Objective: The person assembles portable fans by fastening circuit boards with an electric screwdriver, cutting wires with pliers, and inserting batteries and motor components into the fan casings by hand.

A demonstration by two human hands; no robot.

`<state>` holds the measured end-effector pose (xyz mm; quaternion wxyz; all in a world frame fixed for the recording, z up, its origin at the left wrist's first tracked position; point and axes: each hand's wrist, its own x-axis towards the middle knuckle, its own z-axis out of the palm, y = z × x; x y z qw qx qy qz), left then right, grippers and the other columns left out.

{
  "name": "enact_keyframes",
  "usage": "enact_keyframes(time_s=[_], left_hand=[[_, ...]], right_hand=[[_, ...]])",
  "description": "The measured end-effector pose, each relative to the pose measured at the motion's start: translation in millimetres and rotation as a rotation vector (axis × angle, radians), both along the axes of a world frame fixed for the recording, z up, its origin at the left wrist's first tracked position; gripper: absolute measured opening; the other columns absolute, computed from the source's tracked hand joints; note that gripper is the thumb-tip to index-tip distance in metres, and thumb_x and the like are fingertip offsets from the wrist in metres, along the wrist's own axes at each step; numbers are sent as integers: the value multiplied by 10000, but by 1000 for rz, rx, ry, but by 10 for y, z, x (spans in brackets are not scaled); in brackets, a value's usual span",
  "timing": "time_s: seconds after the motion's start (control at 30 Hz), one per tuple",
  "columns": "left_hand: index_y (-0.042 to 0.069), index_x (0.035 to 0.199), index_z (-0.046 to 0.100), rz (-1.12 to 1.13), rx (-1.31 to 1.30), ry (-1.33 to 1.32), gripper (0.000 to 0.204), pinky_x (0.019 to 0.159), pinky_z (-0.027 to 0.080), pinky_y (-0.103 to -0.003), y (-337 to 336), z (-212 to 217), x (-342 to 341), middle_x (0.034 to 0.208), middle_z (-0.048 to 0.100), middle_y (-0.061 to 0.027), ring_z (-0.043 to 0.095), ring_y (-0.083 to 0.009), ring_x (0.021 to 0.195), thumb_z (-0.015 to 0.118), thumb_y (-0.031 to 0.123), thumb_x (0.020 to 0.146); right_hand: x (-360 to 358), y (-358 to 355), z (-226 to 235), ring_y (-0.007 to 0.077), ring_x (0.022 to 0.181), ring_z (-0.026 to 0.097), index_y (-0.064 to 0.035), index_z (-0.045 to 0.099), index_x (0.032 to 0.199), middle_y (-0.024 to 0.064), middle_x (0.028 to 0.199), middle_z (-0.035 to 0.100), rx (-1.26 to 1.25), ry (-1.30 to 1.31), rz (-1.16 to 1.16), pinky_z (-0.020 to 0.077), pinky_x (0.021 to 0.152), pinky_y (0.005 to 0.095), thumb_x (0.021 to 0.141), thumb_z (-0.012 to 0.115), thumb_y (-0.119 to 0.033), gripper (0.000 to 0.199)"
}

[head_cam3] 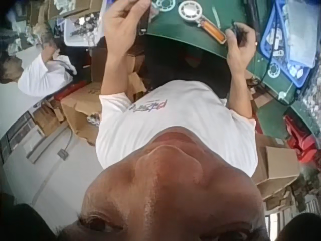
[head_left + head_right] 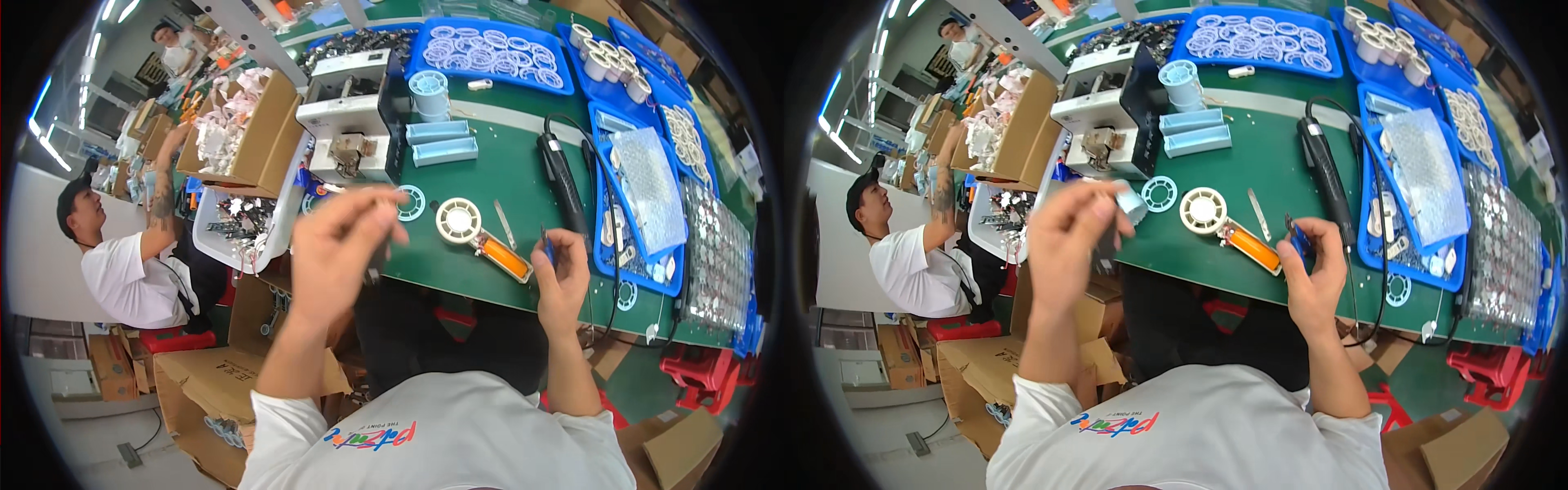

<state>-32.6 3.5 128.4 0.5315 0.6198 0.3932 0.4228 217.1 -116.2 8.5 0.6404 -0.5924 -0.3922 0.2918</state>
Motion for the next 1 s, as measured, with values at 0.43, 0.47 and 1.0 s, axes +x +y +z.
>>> enact_keyframes(time_s=[0.43, 0.47, 1.0], left_hand=[[113, 1153, 817, 269, 884, 1061, 295, 785, 599, -414, 3601, 490, 523, 959, 793, -113, 747, -315, 846, 736, 303, 943], [106, 1156, 812, 306, 847, 1100, 299, 799, 600, -433, 3744, 411, 436, 979, 794, -123, 749, -334, 872, 731, 299, 943], [-29, 1130, 784, 92, 852, 866, 312, 717, 524, -302, 1883, 1017, 529, 962, 774, -109, 665, -194, 802, 734, 223, 953]], right_hand=[[45, -48, -19, 192, 953, 589, 7, 605, 1216, 107, 1092, 615, 32, 69, 26, 475, 922, 303, 895, 687, -12, 331], [21, -58, -6, 195, 955, 589, 6, 604, 1217, 109, 1095, 614, 28, 62, 37, 475, 924, 304, 892, 685, -10, 335], [56, 149, 167, 307, 1083, 613, -2, 566, 1362, 161, 1225, 616, -74, -393, -3, 494, 1007, 404, 885, 684, -6, 492]])
